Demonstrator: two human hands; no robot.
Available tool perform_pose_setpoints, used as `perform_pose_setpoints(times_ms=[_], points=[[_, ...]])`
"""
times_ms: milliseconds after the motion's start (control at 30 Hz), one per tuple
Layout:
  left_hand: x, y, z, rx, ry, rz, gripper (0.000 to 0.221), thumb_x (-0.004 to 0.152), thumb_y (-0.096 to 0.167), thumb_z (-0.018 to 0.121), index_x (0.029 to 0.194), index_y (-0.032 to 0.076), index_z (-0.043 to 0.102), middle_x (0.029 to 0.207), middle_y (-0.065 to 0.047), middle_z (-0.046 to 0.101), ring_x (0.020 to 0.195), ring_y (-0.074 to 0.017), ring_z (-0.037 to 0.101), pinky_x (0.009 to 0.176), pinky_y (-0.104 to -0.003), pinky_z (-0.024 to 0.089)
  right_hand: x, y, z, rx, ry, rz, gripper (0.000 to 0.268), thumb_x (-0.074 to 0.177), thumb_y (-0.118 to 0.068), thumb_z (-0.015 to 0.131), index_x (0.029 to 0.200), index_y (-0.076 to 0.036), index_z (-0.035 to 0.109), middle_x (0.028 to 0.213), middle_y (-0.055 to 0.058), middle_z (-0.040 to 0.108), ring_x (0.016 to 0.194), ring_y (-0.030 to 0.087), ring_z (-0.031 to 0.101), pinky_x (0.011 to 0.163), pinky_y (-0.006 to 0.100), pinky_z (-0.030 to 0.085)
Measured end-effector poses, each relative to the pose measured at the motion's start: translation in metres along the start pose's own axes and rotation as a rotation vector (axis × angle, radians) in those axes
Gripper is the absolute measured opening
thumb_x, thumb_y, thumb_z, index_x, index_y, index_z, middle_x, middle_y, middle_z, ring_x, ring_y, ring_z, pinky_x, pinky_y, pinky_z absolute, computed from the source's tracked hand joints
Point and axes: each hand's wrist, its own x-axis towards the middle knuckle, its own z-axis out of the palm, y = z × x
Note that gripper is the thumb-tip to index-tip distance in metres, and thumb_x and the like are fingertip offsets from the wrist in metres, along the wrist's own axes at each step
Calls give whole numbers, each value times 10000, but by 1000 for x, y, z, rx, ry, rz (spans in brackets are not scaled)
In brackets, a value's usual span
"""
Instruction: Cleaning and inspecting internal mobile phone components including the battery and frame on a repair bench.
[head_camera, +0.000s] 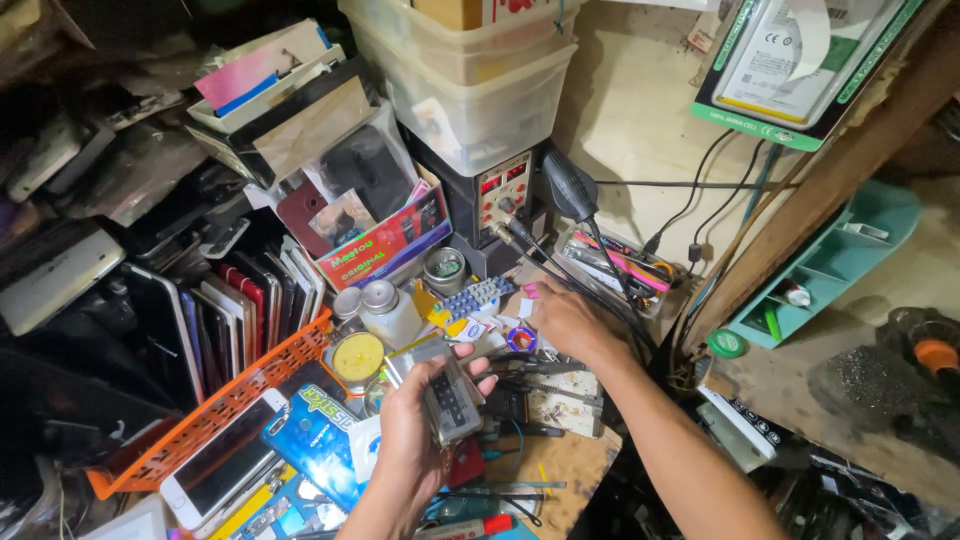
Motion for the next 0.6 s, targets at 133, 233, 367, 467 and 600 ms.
perform_pose_setpoints(times_ms=[133,233,367,467,600], points=[[-5,11,5,-10,48,-9,407,911,36,485,1265,-144,571,1193,-290,697,1011,-406,684,858,-515,587,11,14,13,-92,72,-292,434,1031,-263,362,1367,-142,608,1457,109,530,1359,270,471,1151,428,364],[-4,12,8,-25,39,8,456,899,55,486,1314,-110,578,1178,-306,687,1042,-389,673,896,-518,574,-17,12,11,8,260,-491,410,978,-232,452,1254,-96,723,1297,89,719,1189,245,661,1052,382,479],[7,-7,15,37,7,8,454,834,83,540,1272,28,650,1149,-145,749,992,-219,652,713,-361,469,-105,-26,-4,476,71,-414,793,845,-633,555,1475,-152,532,1446,127,644,1222,301,707,1024,434,574],[19,-29,17,163,64,-80,215,857,164,643,1009,38,729,864,-108,682,734,-227,615,659,-349,493,-123,-33,7,371,73,-469,952,681,-346,884,1520,-171,468,1463,52,638,1213,209,712,1032,334,569],[13,-31,29,141,-54,-111,342,863,131,561,1184,56,649,895,-154,659,809,-279,643,737,-397,533,-113,-31,9,389,124,-406,808,645,-151,780,1418,-260,571,1376,-27,701,1163,139,704,1019,325,552]])
